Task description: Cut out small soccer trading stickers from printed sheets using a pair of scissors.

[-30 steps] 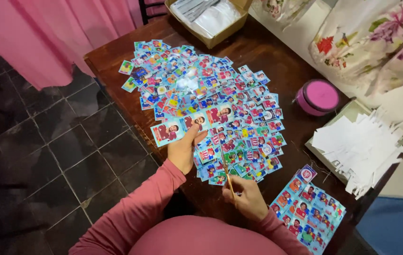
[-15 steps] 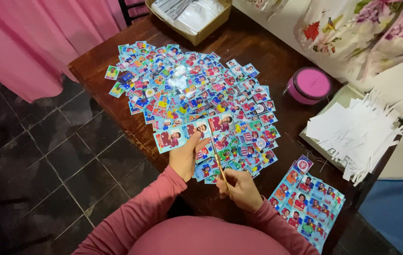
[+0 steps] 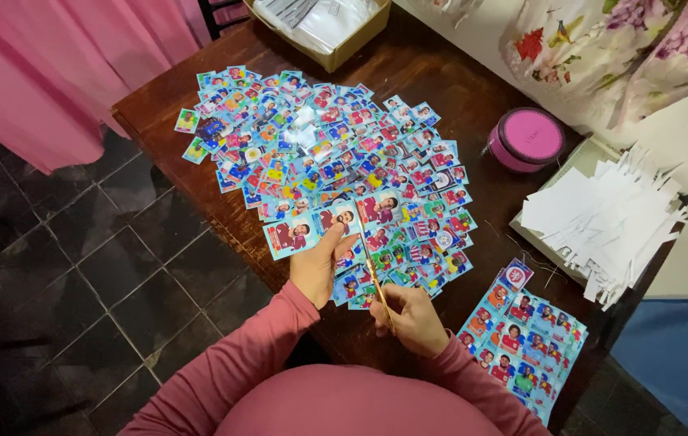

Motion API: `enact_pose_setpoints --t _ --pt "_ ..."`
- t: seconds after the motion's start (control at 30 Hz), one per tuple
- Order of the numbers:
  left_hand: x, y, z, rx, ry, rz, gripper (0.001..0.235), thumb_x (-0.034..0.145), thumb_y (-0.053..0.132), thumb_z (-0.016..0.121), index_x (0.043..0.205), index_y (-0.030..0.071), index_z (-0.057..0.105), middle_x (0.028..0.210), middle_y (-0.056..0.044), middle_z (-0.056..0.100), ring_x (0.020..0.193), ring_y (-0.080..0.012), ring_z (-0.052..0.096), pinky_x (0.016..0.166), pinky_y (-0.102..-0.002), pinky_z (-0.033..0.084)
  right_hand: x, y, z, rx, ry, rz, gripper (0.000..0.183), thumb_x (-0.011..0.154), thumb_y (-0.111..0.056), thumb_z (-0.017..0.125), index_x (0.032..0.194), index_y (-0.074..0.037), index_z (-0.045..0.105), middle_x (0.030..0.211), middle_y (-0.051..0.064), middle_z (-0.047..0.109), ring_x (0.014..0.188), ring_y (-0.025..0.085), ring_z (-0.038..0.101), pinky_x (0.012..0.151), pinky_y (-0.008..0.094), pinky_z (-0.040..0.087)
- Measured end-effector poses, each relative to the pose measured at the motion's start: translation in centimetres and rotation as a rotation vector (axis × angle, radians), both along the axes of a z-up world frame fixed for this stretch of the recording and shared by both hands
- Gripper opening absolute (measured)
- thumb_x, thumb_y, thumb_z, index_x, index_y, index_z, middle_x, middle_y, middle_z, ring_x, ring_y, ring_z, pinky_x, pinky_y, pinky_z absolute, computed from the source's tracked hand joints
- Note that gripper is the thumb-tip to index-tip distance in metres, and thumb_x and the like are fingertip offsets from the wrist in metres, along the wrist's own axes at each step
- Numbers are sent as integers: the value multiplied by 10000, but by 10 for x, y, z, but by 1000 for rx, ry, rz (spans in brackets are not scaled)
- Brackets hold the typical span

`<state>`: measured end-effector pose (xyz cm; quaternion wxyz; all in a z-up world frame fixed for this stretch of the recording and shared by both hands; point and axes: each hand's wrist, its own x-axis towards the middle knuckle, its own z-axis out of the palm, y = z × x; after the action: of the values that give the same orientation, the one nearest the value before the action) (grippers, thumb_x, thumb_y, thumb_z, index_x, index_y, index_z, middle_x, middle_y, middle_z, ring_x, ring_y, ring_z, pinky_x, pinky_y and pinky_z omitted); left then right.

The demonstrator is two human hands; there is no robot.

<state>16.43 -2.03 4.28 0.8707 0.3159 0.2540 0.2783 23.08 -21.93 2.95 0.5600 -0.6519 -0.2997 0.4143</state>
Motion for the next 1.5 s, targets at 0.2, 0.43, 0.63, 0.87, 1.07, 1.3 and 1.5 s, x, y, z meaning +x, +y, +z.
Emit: enact_pose_setpoints --t 0.2,0.43,0.63,0.87,1.07,1.3,1.5 --pt "0 2 -4 -20 -1 -10 317 948 22 665 1255 -15 598 1152 -113 683 1025 -220 701 930 -403 623 -3 0 -7 8 84 -17 296 952 -284 708 839 -15 663 643 9 634 571 80 603 544 256 528" --pt "0 2 1 0 -8 -18 338 932 26 672 1260 3 593 1148 -107 683 1021 -218 700 926 -407 624 -6 -1 -11 -43 108 -58 258 951 -232 716 837 -5 669 635 4 621 556 74 593 525 254 522" --pt "2 1 -3 -34 29 -45 311 935 51 690 1228 -23 615 1131 -114 695 1004 -222 709 922 -385 621 -7 -3 -13 -38 116 -110 209 931 -188 726 850 1 690 616 13 635 525 83 583 494 257 485" --pt "4 -5 -15 -48 67 -68 335 918 93 713 1214 -34 623 1127 -108 698 995 -219 707 939 -384 605 -6 -6 -21 -35 130 -131 201 930 -182 727 860 4 696 626 1 635 529 74 584 494 253 492" --pt "-1 16 -41 -69 150 -64 337 945 160 709 1212 -35 640 1127 -123 715 978 -245 742 853 -351 566 5 -7 -34 -38 103 -136 234 941 -224 720 853 -8 696 620 5 635 526 72 578 492 243 467" --pt "1 57 -102 44 251 -125 232 928 132 701 1109 -12 697 1063 -94 738 897 -224 740 826 -360 644 33 -6 -78 -102 117 -160 273 940 -251 735 824 -9 683 634 3 637 551 71 566 501 252 448" --pt "4 61 -111 60 219 -73 166 955 94 689 1093 5 710 1055 -90 734 891 -203 723 843 -367 631 35 -7 -99 -275 -99 -163 258 919 -242 738 793 -20 704 601 25 652 525 99 589 493 282 468"
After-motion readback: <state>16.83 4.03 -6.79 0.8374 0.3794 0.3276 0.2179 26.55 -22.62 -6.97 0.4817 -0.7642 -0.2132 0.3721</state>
